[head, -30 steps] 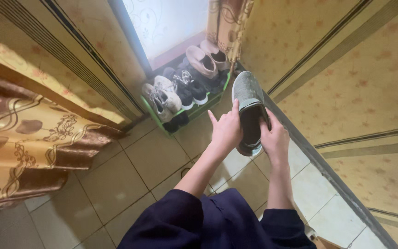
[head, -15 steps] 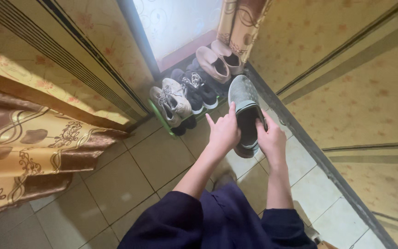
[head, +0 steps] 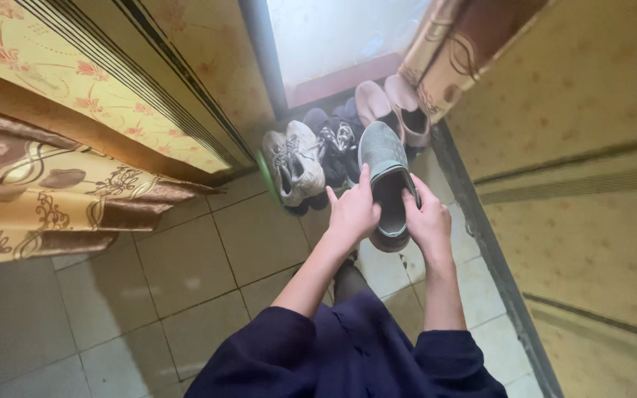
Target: The person removes shoes from a wooden bench and a green shoe rack, then places them back in a more organized arrangement. The person handles sneakers, sandals, and slip-on shoes, moving them between the bench and the rack.
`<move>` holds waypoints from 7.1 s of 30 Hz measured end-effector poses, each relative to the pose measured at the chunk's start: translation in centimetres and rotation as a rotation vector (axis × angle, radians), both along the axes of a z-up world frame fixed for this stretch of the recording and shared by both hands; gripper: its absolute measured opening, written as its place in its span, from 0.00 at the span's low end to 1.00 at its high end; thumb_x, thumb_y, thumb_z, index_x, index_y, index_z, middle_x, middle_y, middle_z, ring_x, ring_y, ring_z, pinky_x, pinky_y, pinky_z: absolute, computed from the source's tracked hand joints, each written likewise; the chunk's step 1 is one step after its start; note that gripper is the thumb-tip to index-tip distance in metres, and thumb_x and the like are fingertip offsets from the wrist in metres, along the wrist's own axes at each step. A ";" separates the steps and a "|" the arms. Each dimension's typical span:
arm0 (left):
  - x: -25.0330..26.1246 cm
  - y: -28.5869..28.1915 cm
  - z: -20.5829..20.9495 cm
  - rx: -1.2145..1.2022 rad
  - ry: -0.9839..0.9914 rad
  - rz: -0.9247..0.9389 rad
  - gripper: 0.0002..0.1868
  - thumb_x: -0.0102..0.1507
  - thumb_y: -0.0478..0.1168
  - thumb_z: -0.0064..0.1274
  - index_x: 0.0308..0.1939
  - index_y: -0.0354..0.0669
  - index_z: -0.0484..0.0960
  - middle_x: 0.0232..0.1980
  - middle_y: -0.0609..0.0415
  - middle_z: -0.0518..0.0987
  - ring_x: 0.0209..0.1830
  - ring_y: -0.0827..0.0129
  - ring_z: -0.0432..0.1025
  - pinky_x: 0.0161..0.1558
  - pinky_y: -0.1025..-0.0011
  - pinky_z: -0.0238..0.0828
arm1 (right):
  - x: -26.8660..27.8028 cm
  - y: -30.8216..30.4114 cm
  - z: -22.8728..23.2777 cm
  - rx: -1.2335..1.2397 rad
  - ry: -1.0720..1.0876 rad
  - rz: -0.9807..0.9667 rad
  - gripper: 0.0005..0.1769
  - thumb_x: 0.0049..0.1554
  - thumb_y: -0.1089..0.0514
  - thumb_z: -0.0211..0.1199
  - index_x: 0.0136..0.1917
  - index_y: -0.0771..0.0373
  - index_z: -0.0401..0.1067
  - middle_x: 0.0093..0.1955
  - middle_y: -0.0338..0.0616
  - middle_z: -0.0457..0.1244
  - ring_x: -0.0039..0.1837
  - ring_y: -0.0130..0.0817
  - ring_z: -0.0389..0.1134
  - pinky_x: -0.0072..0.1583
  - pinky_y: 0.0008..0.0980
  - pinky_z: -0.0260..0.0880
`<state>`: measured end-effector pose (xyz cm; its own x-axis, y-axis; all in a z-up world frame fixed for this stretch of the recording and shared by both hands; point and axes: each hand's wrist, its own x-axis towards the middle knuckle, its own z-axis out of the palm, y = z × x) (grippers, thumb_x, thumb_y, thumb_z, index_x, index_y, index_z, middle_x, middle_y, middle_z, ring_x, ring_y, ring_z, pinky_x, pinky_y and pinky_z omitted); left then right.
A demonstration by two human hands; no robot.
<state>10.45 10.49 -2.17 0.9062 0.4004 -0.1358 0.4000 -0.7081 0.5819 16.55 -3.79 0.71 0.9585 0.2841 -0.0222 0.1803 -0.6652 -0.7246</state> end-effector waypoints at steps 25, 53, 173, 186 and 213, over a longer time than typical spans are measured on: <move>20.2 13.5 -21.0 -0.154 0.167 0.386 0.53 0.56 0.30 0.51 0.82 0.47 0.41 0.52 0.41 0.81 0.56 0.45 0.75 0.68 0.30 0.52 | 24.7 16.7 -21.2 -0.313 0.086 0.417 0.36 0.52 0.54 0.65 0.74 0.47 0.65 0.52 0.58 0.71 0.54 0.59 0.72 0.57 0.52 0.72; 23.5 16.8 -26.8 -0.303 0.474 0.226 0.60 0.60 0.41 0.59 0.83 0.55 0.29 0.58 0.43 0.81 0.61 0.50 0.75 0.74 0.39 0.50 | 27.2 19.3 -27.0 -0.399 -0.037 0.502 0.33 0.51 0.68 0.58 0.71 0.57 0.68 0.53 0.61 0.66 0.52 0.62 0.71 0.55 0.53 0.73; -81.5 -49.2 -5.7 0.232 -0.085 -2.819 0.36 0.59 0.55 0.60 0.70 0.58 0.69 0.79 0.40 0.55 0.82 0.43 0.44 0.76 0.37 0.38 | -105.4 -24.9 -10.3 0.110 -0.176 -2.180 0.30 0.67 0.42 0.52 0.76 0.60 0.64 0.76 0.60 0.57 0.79 0.52 0.55 0.75 0.45 0.52; -90.0 -57.7 -11.5 0.091 -0.007 -3.057 0.35 0.60 0.56 0.59 0.69 0.52 0.69 0.77 0.39 0.57 0.80 0.44 0.47 0.75 0.38 0.40 | -110.4 -28.2 -8.7 0.520 0.134 -2.619 0.34 0.60 0.36 0.50 0.75 0.49 0.63 0.77 0.47 0.57 0.75 0.46 0.60 0.61 0.47 0.69; -96.7 -69.6 -35.8 0.650 0.278 -2.786 0.43 0.59 0.46 0.59 0.76 0.49 0.59 0.78 0.52 0.60 0.79 0.53 0.52 0.74 0.36 0.43 | -124.1 -43.1 -44.2 0.391 0.923 -2.005 0.37 0.55 0.39 0.65 0.75 0.46 0.62 0.70 0.45 0.64 0.76 0.46 0.59 0.74 0.75 0.42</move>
